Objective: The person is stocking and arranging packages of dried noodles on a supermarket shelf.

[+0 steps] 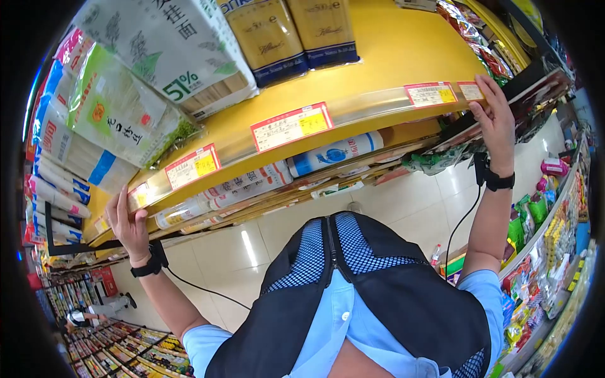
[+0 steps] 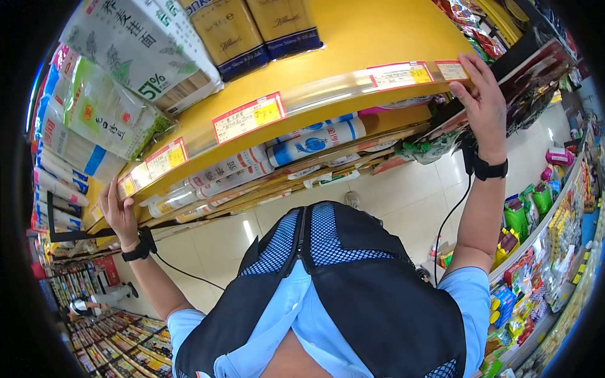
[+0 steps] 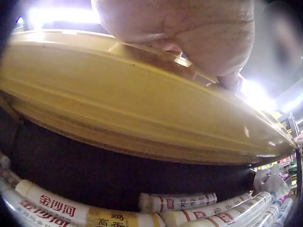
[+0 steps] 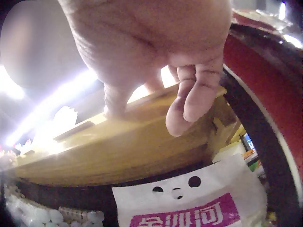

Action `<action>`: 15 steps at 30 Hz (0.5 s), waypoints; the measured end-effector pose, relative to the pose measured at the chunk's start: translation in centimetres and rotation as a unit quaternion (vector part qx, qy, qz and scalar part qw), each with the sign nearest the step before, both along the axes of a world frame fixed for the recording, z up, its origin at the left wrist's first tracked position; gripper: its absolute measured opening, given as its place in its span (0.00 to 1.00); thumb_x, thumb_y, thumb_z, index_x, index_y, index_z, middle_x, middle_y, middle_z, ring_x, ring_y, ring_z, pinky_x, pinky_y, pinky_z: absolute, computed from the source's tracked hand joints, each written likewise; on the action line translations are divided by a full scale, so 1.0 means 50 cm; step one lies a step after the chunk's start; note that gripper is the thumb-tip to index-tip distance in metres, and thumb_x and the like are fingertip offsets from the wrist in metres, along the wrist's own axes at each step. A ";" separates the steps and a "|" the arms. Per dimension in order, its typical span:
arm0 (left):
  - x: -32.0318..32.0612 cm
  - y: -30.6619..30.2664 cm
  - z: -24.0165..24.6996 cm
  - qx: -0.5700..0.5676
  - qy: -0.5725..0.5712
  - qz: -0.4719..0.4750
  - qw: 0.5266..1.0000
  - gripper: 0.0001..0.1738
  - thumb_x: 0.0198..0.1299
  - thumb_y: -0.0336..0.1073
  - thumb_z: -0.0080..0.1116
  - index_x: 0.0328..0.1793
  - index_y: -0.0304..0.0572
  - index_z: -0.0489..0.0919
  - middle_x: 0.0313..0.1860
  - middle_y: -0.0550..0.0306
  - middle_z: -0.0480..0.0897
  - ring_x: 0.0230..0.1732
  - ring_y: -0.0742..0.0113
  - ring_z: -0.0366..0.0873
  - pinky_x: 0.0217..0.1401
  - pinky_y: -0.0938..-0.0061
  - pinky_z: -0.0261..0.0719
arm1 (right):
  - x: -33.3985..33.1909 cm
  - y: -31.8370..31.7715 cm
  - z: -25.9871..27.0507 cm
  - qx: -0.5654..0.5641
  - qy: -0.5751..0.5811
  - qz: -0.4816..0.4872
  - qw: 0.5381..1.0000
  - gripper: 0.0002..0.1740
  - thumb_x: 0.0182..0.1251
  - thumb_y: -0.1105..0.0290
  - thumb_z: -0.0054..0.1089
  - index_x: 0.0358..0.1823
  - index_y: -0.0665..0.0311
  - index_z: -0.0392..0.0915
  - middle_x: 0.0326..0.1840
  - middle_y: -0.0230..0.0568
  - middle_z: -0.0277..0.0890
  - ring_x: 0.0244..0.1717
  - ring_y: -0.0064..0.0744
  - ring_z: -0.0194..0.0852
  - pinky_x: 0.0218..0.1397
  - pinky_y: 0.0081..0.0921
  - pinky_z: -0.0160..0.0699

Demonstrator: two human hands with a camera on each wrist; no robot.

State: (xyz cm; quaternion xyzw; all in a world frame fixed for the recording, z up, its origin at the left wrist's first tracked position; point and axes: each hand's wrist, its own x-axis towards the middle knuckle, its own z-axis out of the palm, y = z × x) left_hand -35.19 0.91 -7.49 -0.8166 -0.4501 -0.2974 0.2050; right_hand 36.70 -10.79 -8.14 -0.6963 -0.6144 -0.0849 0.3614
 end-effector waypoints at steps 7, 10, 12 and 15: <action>-0.006 -0.007 -0.025 0.033 0.041 0.016 0.998 0.42 0.68 0.68 0.53 0.69 0.36 0.81 0.54 0.48 0.80 0.56 0.50 0.76 0.63 0.59 0.72 | -0.003 0.013 -0.045 0.054 -0.055 -0.030 0.997 0.35 0.75 0.45 0.62 0.77 0.52 0.73 0.81 0.39 0.68 0.68 0.38 0.77 0.60 0.26 0.82; -0.006 -0.007 -0.034 0.048 0.042 0.028 0.998 0.44 0.72 0.71 0.45 0.70 0.36 0.80 0.56 0.46 0.80 0.58 0.50 0.75 0.65 0.58 0.69 | -0.008 0.016 -0.065 0.075 -0.088 -0.043 0.992 0.39 0.77 0.39 0.53 0.81 0.49 0.66 0.84 0.43 0.60 0.77 0.47 0.69 0.71 0.36 0.79; -0.003 -0.003 -0.045 0.068 0.032 0.025 0.997 0.45 0.73 0.72 0.41 0.70 0.36 0.80 0.57 0.46 0.80 0.58 0.50 0.76 0.66 0.58 0.68 | -0.016 0.021 -0.077 0.109 -0.104 -0.036 0.988 0.39 0.77 0.37 0.50 0.83 0.48 0.64 0.86 0.43 0.57 0.80 0.50 0.65 0.73 0.39 0.77; -0.008 0.003 -0.050 0.059 0.033 0.043 0.997 0.44 0.76 0.71 0.37 0.69 0.36 0.80 0.58 0.44 0.80 0.59 0.48 0.75 0.67 0.57 0.68 | -0.016 0.034 -0.102 0.128 -0.106 -0.046 0.985 0.40 0.81 0.36 0.40 0.84 0.51 0.60 0.87 0.44 0.54 0.85 0.50 0.53 0.81 0.40 0.63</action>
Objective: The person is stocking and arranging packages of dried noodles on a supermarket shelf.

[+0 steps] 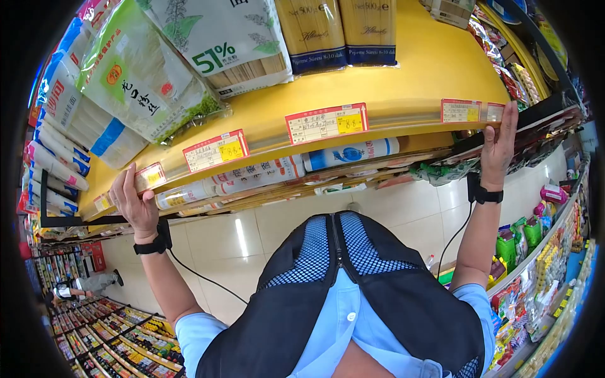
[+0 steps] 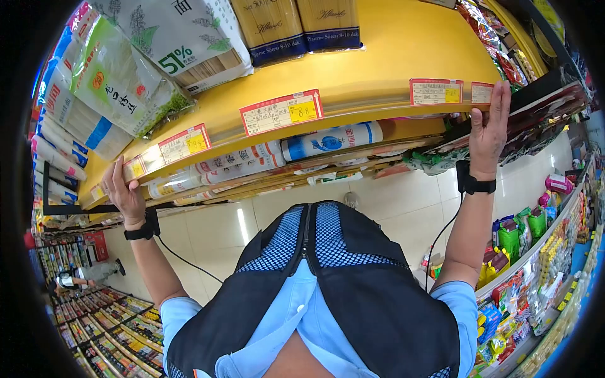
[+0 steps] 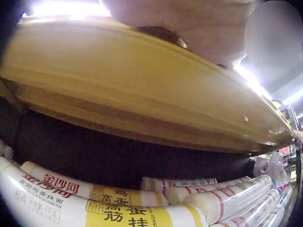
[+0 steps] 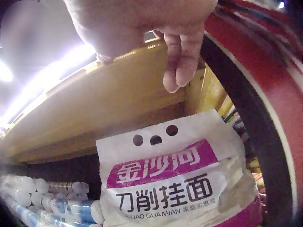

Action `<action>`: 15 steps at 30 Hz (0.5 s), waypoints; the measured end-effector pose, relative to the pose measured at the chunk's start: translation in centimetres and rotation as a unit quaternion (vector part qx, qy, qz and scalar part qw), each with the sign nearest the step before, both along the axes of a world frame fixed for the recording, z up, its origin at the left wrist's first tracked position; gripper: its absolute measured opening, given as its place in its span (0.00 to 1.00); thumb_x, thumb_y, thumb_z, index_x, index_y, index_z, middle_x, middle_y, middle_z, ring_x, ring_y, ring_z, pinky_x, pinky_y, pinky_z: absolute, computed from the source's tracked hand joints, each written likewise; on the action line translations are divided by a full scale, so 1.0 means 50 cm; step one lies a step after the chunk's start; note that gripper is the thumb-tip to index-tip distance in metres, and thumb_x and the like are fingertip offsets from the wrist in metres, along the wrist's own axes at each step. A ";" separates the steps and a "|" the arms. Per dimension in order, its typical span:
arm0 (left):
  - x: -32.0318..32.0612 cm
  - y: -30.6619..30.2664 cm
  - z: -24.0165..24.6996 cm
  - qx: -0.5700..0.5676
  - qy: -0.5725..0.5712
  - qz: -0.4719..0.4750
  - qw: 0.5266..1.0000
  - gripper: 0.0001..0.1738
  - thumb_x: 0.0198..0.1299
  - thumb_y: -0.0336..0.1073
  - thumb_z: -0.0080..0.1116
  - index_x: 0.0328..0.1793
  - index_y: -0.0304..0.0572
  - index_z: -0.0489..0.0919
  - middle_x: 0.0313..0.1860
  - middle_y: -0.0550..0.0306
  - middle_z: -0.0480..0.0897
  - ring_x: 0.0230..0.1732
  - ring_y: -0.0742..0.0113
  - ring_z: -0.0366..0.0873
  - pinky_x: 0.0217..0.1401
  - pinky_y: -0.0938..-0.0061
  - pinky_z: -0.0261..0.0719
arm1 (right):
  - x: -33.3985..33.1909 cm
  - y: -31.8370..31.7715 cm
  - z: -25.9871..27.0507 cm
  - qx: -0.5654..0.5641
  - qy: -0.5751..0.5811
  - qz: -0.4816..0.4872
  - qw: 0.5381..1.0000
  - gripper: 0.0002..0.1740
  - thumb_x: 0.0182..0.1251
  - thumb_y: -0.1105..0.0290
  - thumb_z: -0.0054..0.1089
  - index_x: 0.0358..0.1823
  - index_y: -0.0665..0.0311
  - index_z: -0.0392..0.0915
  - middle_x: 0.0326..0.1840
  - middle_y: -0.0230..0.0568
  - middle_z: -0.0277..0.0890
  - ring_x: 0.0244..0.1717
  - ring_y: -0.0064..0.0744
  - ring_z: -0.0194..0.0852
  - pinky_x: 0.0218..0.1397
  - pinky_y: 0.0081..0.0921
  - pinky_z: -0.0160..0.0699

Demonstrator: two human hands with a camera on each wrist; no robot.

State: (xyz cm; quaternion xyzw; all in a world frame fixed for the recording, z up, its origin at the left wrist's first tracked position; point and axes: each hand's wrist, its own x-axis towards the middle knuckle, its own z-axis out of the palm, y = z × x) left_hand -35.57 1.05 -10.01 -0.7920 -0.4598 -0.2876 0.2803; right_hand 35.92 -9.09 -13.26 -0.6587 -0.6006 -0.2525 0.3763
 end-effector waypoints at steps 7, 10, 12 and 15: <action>0.035 -0.018 0.047 -0.070 -0.010 -0.005 0.997 0.42 0.74 0.69 0.44 0.69 0.36 0.80 0.58 0.46 0.81 0.59 0.45 0.77 0.67 0.55 0.70 | 0.004 0.007 0.007 -0.019 0.031 0.002 0.999 0.40 0.81 0.35 0.36 0.81 0.53 0.65 0.85 0.46 0.57 0.83 0.50 0.57 0.81 0.42 0.63; 0.035 -0.025 0.056 -0.082 -0.006 -0.004 0.997 0.40 0.73 0.66 0.50 0.72 0.36 0.78 0.60 0.45 0.82 0.61 0.46 0.77 0.68 0.55 0.70 | 0.017 0.003 0.004 0.011 0.063 0.058 0.996 0.34 0.82 0.46 0.52 0.80 0.57 0.66 0.84 0.50 0.56 0.80 0.48 0.61 0.77 0.42 0.68; 0.024 -0.027 0.050 -0.055 0.013 0.006 0.998 0.40 0.71 0.63 0.55 0.74 0.36 0.76 0.65 0.45 0.82 0.65 0.47 0.78 0.69 0.55 0.70 | 0.008 0.003 -0.003 0.044 0.177 0.123 0.976 0.33 0.80 0.56 0.60 0.79 0.62 0.65 0.84 0.51 0.57 0.81 0.45 0.60 0.75 0.38 0.71; 0.047 -0.038 0.043 -0.026 0.014 -0.010 1.000 0.37 0.68 0.59 0.61 0.73 0.39 0.78 0.68 0.45 0.80 0.69 0.45 0.76 0.72 0.55 0.71 | -0.004 -0.023 0.019 0.001 0.068 0.024 0.997 0.28 0.77 0.64 0.65 0.75 0.61 0.71 0.83 0.47 0.62 0.48 0.28 0.78 0.47 0.23 0.82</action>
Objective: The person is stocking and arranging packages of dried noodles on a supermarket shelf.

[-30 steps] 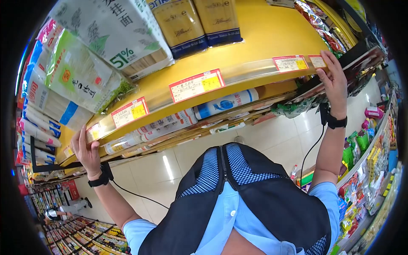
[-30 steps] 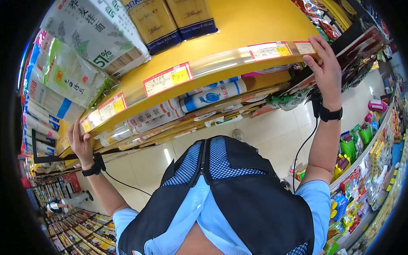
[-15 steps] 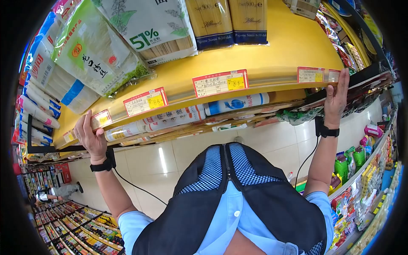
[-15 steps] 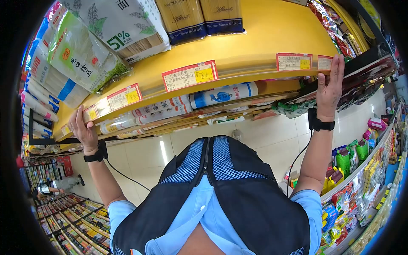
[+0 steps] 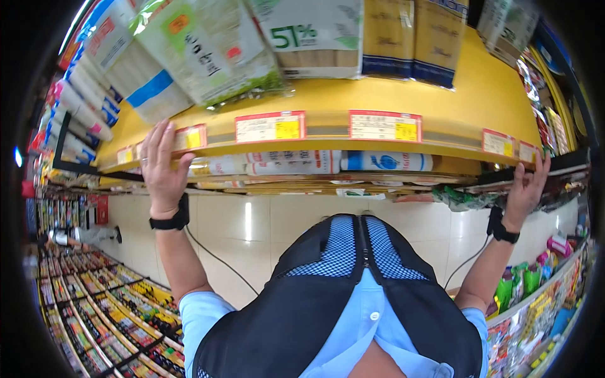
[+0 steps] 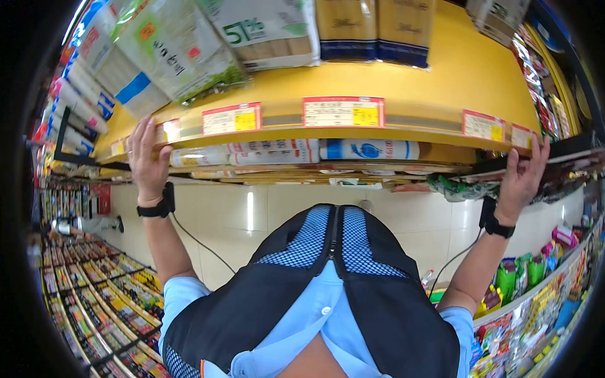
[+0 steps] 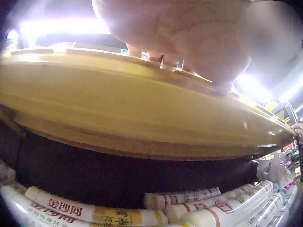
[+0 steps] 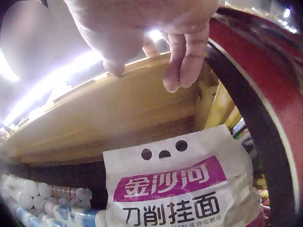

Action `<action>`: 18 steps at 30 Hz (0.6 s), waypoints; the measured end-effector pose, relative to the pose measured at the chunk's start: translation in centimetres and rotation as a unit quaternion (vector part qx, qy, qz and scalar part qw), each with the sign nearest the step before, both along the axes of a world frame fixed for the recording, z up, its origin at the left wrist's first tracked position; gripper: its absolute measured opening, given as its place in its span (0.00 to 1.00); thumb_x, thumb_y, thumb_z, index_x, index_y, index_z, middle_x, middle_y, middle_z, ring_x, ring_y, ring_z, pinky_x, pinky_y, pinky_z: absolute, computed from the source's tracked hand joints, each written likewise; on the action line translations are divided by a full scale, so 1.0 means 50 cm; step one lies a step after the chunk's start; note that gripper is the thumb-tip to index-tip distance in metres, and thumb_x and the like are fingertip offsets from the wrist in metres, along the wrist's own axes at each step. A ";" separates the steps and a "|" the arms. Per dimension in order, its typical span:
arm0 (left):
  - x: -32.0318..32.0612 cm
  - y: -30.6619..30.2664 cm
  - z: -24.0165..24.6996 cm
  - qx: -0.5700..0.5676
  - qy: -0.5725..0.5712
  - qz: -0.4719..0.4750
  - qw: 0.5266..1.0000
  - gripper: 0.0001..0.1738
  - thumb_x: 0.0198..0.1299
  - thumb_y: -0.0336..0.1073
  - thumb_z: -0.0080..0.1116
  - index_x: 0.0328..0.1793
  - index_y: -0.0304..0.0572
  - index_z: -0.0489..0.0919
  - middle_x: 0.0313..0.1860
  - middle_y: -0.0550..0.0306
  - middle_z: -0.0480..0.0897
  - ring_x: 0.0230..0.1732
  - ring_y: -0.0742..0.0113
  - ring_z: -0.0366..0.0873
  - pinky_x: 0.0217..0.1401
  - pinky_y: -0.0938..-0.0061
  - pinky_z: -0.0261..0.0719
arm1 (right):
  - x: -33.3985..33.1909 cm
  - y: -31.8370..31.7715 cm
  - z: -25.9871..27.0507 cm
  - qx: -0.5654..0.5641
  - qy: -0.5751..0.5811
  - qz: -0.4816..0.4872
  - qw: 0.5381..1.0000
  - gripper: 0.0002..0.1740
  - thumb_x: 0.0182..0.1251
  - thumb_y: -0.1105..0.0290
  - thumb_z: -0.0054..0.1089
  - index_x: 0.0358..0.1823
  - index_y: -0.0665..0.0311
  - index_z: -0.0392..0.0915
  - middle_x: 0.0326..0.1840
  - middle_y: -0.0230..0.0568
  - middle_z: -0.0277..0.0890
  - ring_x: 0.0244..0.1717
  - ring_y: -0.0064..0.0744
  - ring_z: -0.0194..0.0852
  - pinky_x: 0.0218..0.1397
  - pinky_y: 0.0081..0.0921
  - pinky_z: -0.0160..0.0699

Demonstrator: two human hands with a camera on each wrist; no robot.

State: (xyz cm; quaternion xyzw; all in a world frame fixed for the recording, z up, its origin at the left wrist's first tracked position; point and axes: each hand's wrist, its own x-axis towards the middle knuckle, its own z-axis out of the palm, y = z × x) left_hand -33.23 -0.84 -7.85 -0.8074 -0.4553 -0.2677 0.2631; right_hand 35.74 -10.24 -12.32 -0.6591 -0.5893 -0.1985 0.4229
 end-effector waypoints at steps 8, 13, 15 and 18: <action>-0.003 -0.011 -0.064 0.086 -0.037 0.045 0.995 0.30 0.70 0.56 0.62 0.68 0.42 0.82 0.66 0.49 0.81 0.67 0.48 0.76 0.71 0.56 0.71 | -0.045 -0.001 -0.015 0.001 -0.015 0.056 0.998 0.27 0.79 0.70 0.61 0.77 0.61 0.71 0.82 0.44 0.66 0.54 0.31 0.77 0.40 0.21 0.75; 0.007 0.016 -0.102 0.124 -0.121 0.028 0.984 0.24 0.76 0.54 0.54 0.62 0.44 0.84 0.61 0.49 0.83 0.65 0.50 0.78 0.73 0.54 0.68 | -0.087 0.038 -0.054 0.062 -0.005 0.092 0.994 0.27 0.83 0.62 0.55 0.76 0.67 0.67 0.76 0.52 0.68 0.80 0.53 0.61 0.77 0.47 0.70; 0.007 0.028 -0.120 0.156 -0.136 0.030 0.978 0.23 0.78 0.52 0.51 0.62 0.43 0.84 0.60 0.49 0.83 0.65 0.50 0.78 0.72 0.54 0.68 | -0.072 0.057 -0.051 0.108 -0.153 0.061 0.980 0.29 0.84 0.55 0.51 0.75 0.68 0.68 0.76 0.52 0.68 0.78 0.54 0.64 0.80 0.51 0.64; 0.011 0.033 -0.130 0.182 -0.141 0.039 0.972 0.23 0.80 0.49 0.48 0.61 0.41 0.85 0.61 0.48 0.83 0.64 0.49 0.78 0.73 0.54 0.67 | -0.070 0.073 -0.061 0.143 -0.180 0.040 0.972 0.31 0.85 0.51 0.46 0.74 0.70 0.68 0.76 0.53 0.69 0.77 0.55 0.66 0.80 0.52 0.63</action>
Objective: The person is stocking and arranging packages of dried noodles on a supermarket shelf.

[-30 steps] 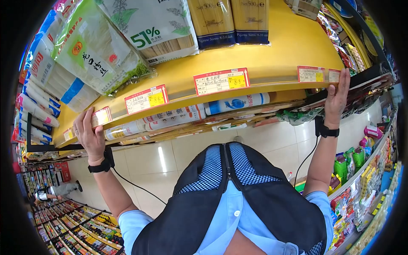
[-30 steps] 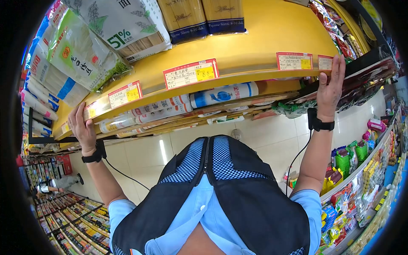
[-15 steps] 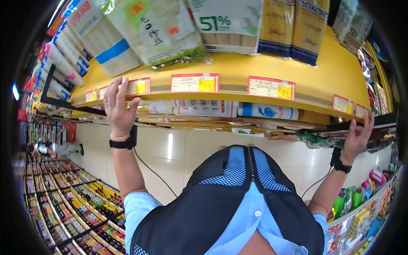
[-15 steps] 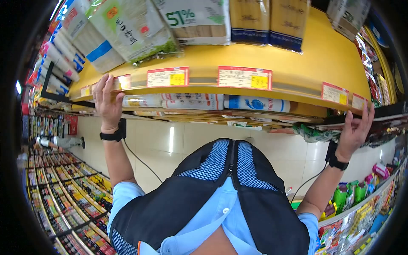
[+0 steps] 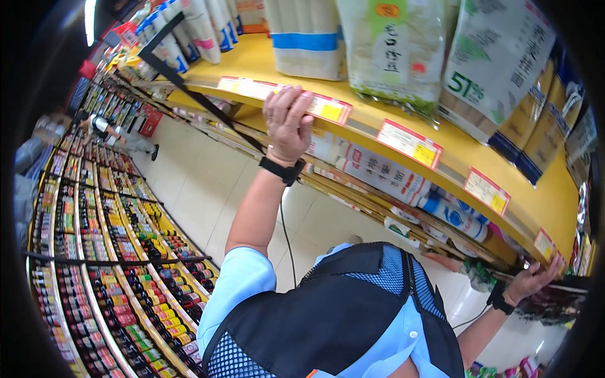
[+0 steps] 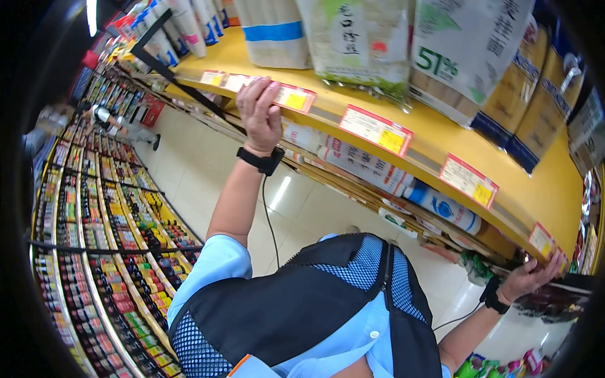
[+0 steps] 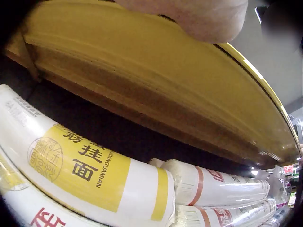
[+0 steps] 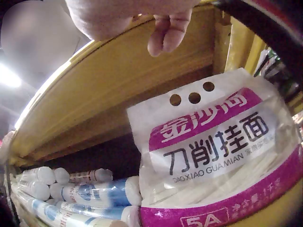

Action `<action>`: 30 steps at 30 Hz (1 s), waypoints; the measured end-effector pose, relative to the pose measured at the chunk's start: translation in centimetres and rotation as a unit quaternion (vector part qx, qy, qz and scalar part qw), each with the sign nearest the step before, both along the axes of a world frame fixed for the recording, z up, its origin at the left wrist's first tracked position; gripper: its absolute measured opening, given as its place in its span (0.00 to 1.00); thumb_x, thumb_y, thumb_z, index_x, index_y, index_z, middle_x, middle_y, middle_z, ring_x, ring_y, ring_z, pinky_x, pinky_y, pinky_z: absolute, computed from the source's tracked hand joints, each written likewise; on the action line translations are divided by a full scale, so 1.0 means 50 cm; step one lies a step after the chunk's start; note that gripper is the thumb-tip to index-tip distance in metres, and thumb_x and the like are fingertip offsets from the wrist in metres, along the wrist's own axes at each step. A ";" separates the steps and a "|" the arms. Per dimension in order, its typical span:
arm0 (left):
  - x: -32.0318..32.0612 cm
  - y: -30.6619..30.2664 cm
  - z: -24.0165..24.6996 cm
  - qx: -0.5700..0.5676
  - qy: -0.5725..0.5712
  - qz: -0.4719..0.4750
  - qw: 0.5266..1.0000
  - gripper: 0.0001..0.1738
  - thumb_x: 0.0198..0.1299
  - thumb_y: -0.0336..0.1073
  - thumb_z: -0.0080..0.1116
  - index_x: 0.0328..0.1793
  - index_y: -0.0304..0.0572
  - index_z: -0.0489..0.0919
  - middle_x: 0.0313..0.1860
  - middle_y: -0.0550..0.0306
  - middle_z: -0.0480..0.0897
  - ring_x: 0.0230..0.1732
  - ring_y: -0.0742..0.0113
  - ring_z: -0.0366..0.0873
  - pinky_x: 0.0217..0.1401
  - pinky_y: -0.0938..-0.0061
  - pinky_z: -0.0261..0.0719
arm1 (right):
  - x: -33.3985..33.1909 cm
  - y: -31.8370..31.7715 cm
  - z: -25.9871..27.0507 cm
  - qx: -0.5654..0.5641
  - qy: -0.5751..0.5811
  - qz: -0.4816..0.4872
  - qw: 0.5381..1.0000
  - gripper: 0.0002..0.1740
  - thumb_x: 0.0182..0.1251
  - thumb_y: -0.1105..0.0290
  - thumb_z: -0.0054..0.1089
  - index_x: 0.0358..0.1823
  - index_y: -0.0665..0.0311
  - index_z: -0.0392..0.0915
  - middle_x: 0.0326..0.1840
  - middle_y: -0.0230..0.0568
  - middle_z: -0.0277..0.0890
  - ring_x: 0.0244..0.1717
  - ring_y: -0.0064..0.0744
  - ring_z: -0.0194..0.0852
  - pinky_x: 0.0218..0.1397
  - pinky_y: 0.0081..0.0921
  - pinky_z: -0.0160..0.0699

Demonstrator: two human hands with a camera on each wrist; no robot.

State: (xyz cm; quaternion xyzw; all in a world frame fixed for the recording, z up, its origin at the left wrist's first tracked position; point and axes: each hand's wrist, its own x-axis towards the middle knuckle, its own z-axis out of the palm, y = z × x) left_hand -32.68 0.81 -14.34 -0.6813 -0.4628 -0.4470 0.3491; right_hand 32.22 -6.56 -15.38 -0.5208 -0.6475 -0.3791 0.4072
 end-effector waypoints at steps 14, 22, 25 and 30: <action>-0.159 -0.009 0.031 -0.092 -0.016 0.042 0.995 0.27 0.79 0.57 0.44 0.68 0.54 0.84 0.68 0.55 0.80 0.73 0.54 0.72 0.84 0.54 0.51 | -0.198 -0.032 0.090 -0.075 -0.052 0.069 0.993 0.30 0.84 0.53 0.50 0.76 0.68 0.71 0.77 0.54 0.69 0.77 0.50 0.67 0.80 0.48 0.64; -0.161 -0.022 0.034 -0.137 -0.077 -0.019 0.987 0.27 0.79 0.57 0.47 0.69 0.53 0.85 0.75 0.55 0.78 0.80 0.55 0.66 0.87 0.58 0.41 | -0.261 0.009 0.094 -0.197 -0.075 -0.025 0.977 0.41 0.83 0.36 0.33 0.80 0.60 0.67 0.81 0.47 0.66 0.81 0.50 0.61 0.85 0.56 0.47; -0.167 -0.011 0.034 -0.141 -0.075 -0.016 0.987 0.27 0.78 0.57 0.49 0.69 0.52 0.85 0.75 0.56 0.77 0.80 0.55 0.66 0.87 0.58 0.41 | -0.299 0.004 0.104 -0.210 -0.082 -0.018 0.974 0.43 0.82 0.33 0.31 0.81 0.58 0.67 0.81 0.47 0.66 0.81 0.51 0.61 0.85 0.57 0.46; -0.168 -0.023 0.050 -0.173 -0.102 -0.041 0.979 0.29 0.78 0.57 0.50 0.74 0.50 0.80 0.75 0.56 0.77 0.79 0.53 0.66 0.87 0.58 0.44 | -0.344 0.037 0.084 -0.186 -0.065 -0.010 0.980 0.42 0.82 0.33 0.33 0.80 0.57 0.69 0.78 0.47 0.69 0.78 0.51 0.65 0.84 0.57 0.48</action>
